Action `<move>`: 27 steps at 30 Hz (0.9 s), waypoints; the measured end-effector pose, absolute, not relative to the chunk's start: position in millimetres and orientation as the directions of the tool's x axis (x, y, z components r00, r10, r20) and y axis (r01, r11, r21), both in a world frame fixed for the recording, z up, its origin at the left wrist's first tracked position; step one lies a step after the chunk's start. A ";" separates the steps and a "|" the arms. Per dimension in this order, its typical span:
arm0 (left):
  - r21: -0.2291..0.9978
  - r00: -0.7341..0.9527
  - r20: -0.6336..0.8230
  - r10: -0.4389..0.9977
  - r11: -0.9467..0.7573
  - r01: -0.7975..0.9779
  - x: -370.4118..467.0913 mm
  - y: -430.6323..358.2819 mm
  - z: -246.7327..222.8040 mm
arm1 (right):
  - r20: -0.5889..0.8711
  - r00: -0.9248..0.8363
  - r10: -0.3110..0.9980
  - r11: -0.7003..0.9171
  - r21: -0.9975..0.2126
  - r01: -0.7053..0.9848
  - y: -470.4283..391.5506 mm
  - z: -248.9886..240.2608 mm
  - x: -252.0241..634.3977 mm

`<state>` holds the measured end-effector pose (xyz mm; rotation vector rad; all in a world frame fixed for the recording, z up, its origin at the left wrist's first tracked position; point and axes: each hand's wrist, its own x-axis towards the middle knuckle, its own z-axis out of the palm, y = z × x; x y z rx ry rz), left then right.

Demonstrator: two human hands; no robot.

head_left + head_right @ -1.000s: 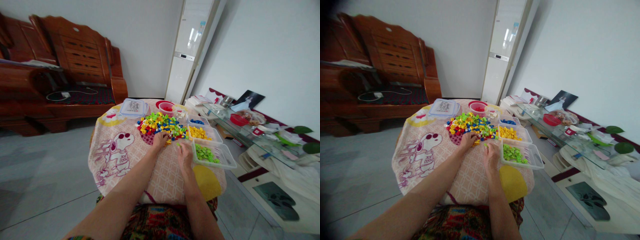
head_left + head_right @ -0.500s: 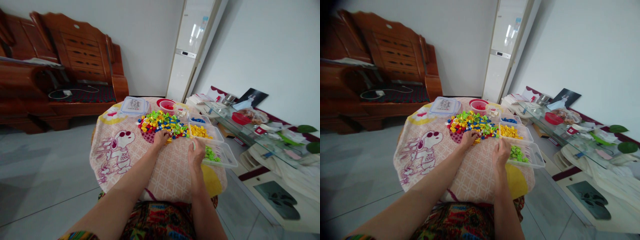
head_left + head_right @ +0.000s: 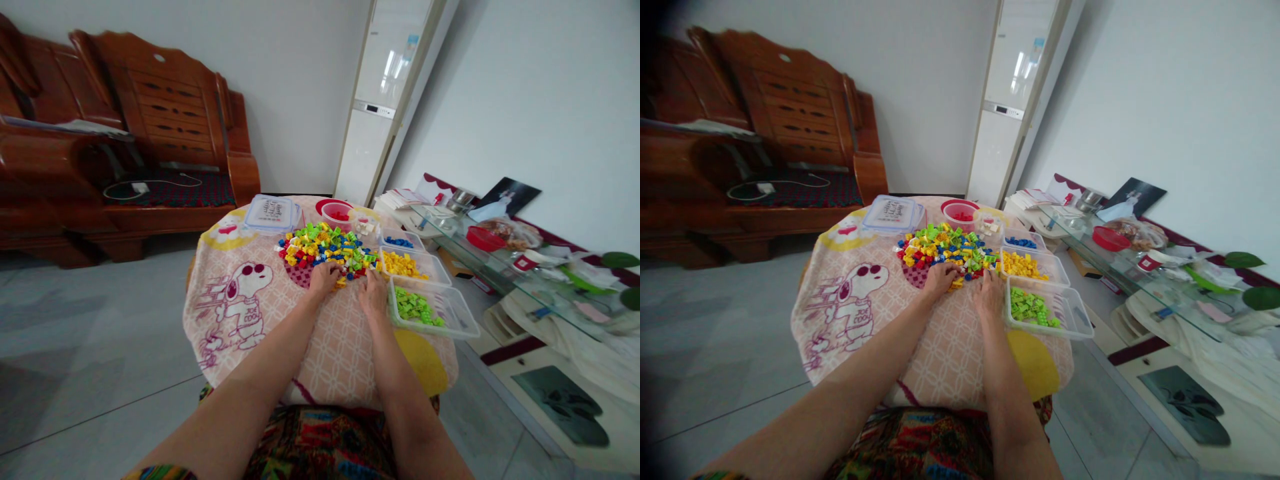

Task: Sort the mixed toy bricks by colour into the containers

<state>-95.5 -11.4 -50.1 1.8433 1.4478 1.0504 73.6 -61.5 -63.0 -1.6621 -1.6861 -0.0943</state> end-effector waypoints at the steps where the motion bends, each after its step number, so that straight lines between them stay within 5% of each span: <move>1: 0.815 0.108 0.233 0.966 -0.255 0.520 -95.5 -11.5 -49.8 | 0.566 0.110 0.817 0.195 -0.451 0.871 -62.8 -63.6 73.6; 5: 0.818 0.102 0.231 0.968 -0.250 0.518 -95.1 -13.0 -47.9 | 0.637 0.148 0.756 0.252 -0.493 0.833 -69.9 -65.8 73.4; 18: 0.820 0.097 0.233 0.968 -0.249 0.515 -95.5 -12.8 -50.0 | 0.472 -0.015 0.881 0.227 -0.396 0.890 -68.0 -62.8 64.0; 27: 0.810 0.099 0.232 0.968 -0.249 0.531 -95.8 -12.0 -49.4 | 0.541 0.160 0.826 0.172 -0.512 0.842 -75.4 -60.7 65.4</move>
